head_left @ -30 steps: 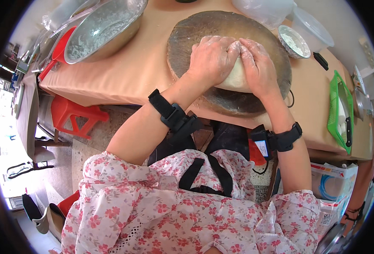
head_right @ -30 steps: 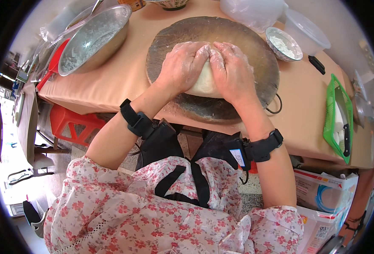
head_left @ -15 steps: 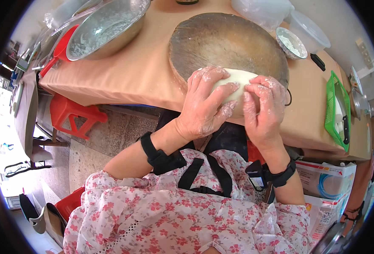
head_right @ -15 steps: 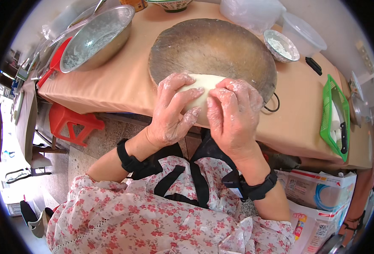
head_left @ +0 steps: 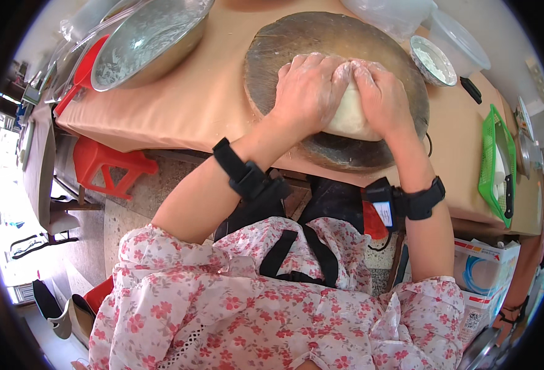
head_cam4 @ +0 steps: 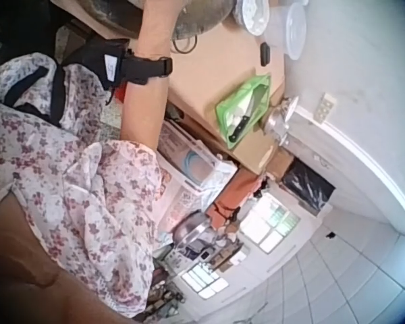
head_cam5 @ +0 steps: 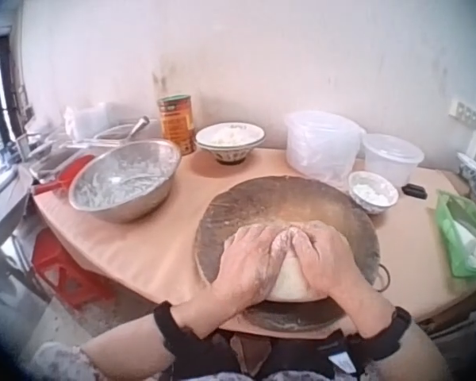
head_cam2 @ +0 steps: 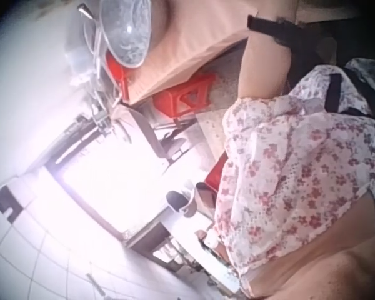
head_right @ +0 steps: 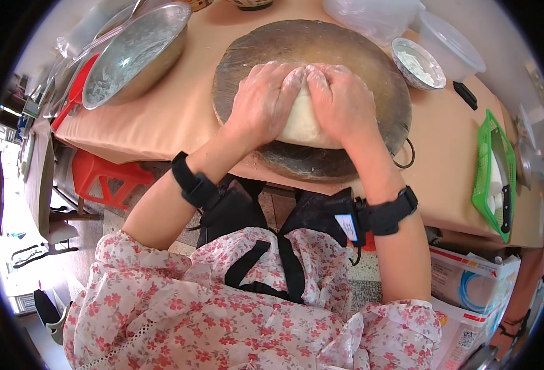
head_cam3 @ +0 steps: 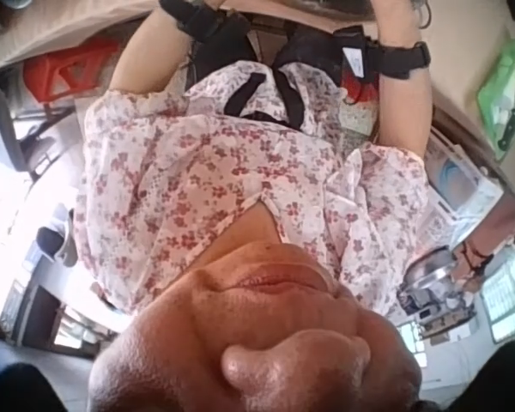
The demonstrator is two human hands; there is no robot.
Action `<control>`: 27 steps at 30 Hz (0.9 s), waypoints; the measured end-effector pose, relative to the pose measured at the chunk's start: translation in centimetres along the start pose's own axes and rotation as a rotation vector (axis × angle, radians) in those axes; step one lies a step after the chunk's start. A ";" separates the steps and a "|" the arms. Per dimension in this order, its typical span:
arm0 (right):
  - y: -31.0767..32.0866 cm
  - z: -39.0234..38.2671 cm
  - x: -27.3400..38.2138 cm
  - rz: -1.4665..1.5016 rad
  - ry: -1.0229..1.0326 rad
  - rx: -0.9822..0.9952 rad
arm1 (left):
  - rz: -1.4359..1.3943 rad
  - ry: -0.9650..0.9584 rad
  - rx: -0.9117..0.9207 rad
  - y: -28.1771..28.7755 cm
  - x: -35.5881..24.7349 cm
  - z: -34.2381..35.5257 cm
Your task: Kneading a large piece of dough on a wooden board.
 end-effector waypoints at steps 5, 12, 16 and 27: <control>0.1 0.2 -0.3 -0.031 0.012 -0.031 | -0.016 0.081 0.049 -0.5 0.6 0.1; 2.6 -6.2 4.3 -0.122 0.295 -0.109 | -0.081 -0.183 -0.072 4.2 -3.5 -4.2; 4.5 -11.2 6.8 -0.160 0.498 -0.175 | -0.143 -0.304 -0.062 6.2 -6.0 -5.8; 4.1 -13.4 6.9 -0.211 0.628 -0.303 | -0.080 -0.429 -0.187 6.0 -5.9 -8.0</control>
Point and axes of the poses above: each hand's wrist, its own z-axis towards the middle knuckle, its own y-axis out of the back of the hand, x = y × z, the point moved 10 cm from there along z, towards the middle knuckle, and after that the axes turned 13 degrees about -x, right-handed, at the moved point
